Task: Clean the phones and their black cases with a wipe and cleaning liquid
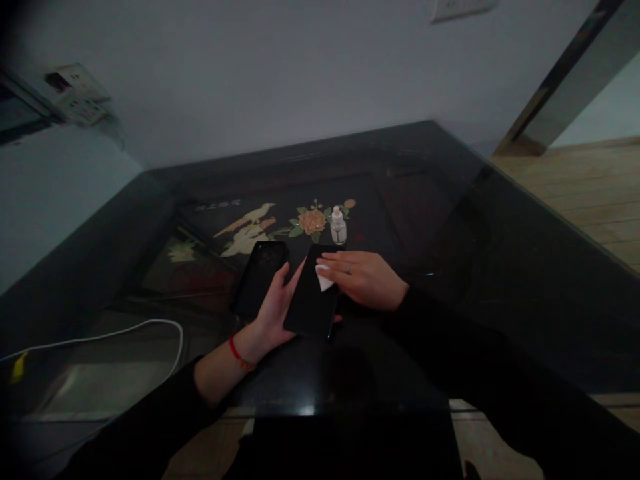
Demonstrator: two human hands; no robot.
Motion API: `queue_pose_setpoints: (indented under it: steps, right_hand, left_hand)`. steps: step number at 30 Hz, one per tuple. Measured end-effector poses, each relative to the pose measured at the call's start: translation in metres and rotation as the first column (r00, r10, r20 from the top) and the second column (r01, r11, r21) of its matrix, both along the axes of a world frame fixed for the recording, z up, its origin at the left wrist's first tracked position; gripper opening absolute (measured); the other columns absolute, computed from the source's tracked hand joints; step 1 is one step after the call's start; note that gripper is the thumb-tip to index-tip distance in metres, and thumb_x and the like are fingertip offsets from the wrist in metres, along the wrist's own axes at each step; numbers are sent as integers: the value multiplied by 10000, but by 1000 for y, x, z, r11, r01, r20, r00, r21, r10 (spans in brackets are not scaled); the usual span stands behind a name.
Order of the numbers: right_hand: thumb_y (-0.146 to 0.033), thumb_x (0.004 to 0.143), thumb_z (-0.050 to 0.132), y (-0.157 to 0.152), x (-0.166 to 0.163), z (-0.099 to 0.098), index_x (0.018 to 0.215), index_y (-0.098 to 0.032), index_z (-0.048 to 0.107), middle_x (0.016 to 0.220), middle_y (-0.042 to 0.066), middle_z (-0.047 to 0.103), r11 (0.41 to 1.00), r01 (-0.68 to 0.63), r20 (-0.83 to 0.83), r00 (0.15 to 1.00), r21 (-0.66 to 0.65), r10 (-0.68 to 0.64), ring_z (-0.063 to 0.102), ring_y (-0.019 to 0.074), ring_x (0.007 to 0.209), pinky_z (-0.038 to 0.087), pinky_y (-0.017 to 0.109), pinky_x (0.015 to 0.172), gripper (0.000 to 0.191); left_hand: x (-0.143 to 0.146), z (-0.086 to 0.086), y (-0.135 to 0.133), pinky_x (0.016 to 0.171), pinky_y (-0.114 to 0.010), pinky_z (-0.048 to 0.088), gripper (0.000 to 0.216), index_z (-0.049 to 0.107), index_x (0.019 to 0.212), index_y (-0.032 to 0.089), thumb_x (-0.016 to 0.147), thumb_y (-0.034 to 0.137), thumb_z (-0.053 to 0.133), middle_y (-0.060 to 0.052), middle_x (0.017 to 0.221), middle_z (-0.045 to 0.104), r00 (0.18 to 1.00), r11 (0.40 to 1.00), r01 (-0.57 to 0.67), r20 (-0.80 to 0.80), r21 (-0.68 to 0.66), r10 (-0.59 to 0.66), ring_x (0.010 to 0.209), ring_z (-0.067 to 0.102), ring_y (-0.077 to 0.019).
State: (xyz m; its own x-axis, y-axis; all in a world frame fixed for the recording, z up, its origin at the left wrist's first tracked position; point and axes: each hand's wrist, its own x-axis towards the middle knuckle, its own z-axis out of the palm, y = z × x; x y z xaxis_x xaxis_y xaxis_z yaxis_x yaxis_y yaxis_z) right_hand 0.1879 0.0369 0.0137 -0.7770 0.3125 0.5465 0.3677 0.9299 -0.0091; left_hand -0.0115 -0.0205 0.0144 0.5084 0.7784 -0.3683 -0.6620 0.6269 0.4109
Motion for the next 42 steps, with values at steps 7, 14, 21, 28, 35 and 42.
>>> queue_pose_setpoints:
  steps: [7, 14, 21, 28, 35, 42]
  right_hand:
    - [-134, 935, 463, -51, -25, 12, 1101, -107, 665, 1187, 97, 684, 896, -422, -40, 902, 138, 431, 609, 177, 1164, 522, 310, 990, 263]
    - [-62, 885, 478, -9, 5, 9, 1277, -209, 574, 1253, 96, 647, 994, 51, -325, 942, -101, -81, 607, 191, 1170, 544, 364, 950, 429]
    - [-127, 916, 459, -33, -13, 13, 1135, -118, 646, 1132, 109, 707, 965, -259, -179, 948, 47, 263, 632, 194, 1130, 522, 390, 990, 288]
    - [-126, 886, 539, -74, -23, 22, 1085, -137, 680, 1113, 81, 718, 914, -406, -328, 864, -4, 382, 608, 192, 1169, 515, 339, 1008, 244]
    - [-164, 861, 555, -28, -7, 13, 976, -215, 737, 981, 51, 757, 761, -72, -608, 651, -645, -454, 723, 208, 906, 592, 319, 796, 221]
    - [-92, 874, 492, -49, -22, 11, 1102, -232, 697, 1110, 55, 721, 773, -281, -564, 817, -570, -119, 676, 173, 1047, 548, 302, 895, 338]
  left_hand:
    - [3, 2, 4, 890, -423, 491, 550, 408, 1422, 253, 941, 499, 303, -101, 1137, 668, 990, 994, -107, -94, 18, 108, 939, 673, -249]
    - [0, 4, -1, 687, -462, 544, 529, 327, 1434, 327, 940, 516, 313, -117, 1143, 646, 998, 998, 56, -33, 38, -55, 892, 686, -299]
    - [4, 3, 1, 848, -368, 509, 472, 485, 1344, 187, 948, 414, 365, -100, 1127, 668, 977, 987, -129, -156, 93, 143, 917, 671, -225]
    - [4, 7, -2, 603, -250, 498, 392, 593, 1189, 180, 921, 420, 436, -42, 879, 674, 936, 982, -172, -298, 82, 189, 649, 629, -140]
    - [1, 3, -6, 346, -145, 193, 376, 571, 986, 192, 848, 540, 531, 52, 664, 454, 997, 997, 35, -77, 65, -30, 373, 284, -15]
    - [2, 3, -13, 478, -206, 370, 508, 624, 845, 161, 790, 659, 538, -29, 713, 557, 992, 996, 94, 78, 7, -95, 613, 509, -128]
